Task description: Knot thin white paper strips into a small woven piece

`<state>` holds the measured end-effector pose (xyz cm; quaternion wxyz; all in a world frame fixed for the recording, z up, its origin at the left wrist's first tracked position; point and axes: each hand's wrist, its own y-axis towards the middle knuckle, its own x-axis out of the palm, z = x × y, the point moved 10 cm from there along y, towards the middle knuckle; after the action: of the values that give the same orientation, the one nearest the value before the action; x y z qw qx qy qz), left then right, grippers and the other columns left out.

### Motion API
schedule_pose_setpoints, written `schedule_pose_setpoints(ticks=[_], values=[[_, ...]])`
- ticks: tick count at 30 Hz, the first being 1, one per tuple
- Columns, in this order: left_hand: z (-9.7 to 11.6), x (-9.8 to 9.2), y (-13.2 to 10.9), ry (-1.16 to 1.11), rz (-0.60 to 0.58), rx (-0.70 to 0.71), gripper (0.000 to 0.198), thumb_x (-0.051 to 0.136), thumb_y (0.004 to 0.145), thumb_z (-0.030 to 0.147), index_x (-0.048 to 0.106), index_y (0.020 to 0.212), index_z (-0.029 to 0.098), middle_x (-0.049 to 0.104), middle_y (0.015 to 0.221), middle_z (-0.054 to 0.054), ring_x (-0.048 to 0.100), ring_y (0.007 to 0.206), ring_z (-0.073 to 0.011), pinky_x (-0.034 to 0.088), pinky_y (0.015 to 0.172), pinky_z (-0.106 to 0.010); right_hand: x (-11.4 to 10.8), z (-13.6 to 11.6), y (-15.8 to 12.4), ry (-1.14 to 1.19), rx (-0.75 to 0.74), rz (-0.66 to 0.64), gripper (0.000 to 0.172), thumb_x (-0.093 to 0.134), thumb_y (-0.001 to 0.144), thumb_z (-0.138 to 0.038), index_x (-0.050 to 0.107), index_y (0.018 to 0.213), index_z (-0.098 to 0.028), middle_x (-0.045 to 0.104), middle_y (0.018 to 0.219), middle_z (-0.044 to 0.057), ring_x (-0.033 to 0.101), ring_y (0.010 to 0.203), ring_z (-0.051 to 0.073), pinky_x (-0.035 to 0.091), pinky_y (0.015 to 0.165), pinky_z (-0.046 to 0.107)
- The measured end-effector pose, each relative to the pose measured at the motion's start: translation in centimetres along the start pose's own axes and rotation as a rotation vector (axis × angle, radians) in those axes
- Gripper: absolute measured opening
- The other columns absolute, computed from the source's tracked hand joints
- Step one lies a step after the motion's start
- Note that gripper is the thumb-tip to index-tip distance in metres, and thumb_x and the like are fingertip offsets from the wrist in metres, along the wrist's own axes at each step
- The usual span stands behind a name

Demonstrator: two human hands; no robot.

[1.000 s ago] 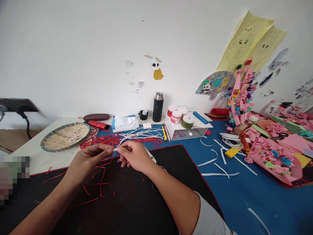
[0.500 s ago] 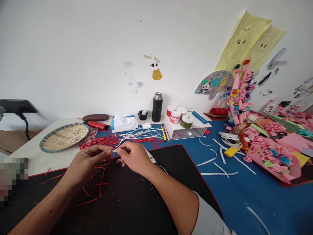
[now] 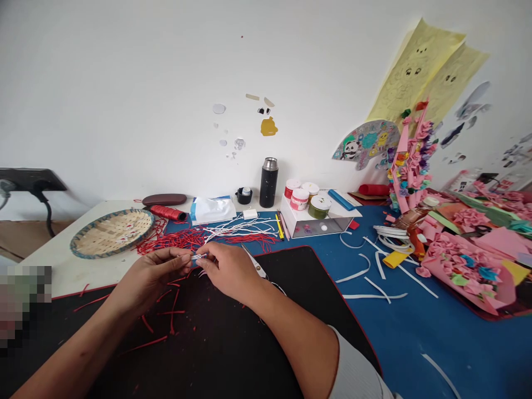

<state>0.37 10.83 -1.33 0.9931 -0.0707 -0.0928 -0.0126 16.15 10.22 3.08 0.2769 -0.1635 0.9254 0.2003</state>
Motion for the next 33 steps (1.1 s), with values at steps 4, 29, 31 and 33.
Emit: schedule_pose_setpoints(ticks=[4,29,31,33], values=[[-0.2,0.0,-0.1,-0.019,-0.005,-0.017,0.033,0.099,0.055,0.039,0.085,0.077,0.019,0.079,0.076,-0.006,0.070,0.068,-0.0176,0.057,0.068,-0.027,0.0,-0.3,0.0,-0.046,-0.032,-0.007,0.014,0.063,0.101,-0.028,0.073,0.111,-0.026,0.073,0.082,0.000,0.063,0.071,0.015,0.040,0.067,0.026],[-1.0,0.7,-0.1,-0.140,-0.054,-0.088,0.036,0.103,0.052,0.036,0.085,0.077,0.018,0.077,0.072,-0.003,0.067,0.064,-0.0127,0.055,0.064,-0.021,-0.4,-1.3,-0.2,-0.155,-0.125,0.022,0.015,0.060,0.102,-0.027,0.074,0.099,-0.023,0.077,0.089,0.001,0.066,0.074,0.015,0.039,0.068,0.025],[-0.9,0.8,-0.1,-0.138,-0.045,-0.076,0.036,0.103,0.052,0.037,0.085,0.077,0.018,0.077,0.073,-0.003,0.067,0.066,-0.0131,0.055,0.065,-0.022,-0.4,-1.1,-0.2,-0.157,-0.122,0.040,0.014,0.062,0.101,-0.027,0.074,0.100,-0.023,0.077,0.086,0.001,0.063,0.069,0.014,0.037,0.065,0.025],[-0.9,0.9,-0.1,-0.133,-0.045,-0.066,0.036,0.102,0.053,0.038,0.085,0.078,0.019,0.077,0.075,-0.003,0.067,0.067,-0.0136,0.055,0.067,-0.023,-0.5,-1.0,-0.2,-0.154,-0.125,0.053,0.013,0.063,0.101,-0.028,0.075,0.101,-0.023,0.076,0.083,0.000,0.061,0.066,0.013,0.036,0.064,0.025]])
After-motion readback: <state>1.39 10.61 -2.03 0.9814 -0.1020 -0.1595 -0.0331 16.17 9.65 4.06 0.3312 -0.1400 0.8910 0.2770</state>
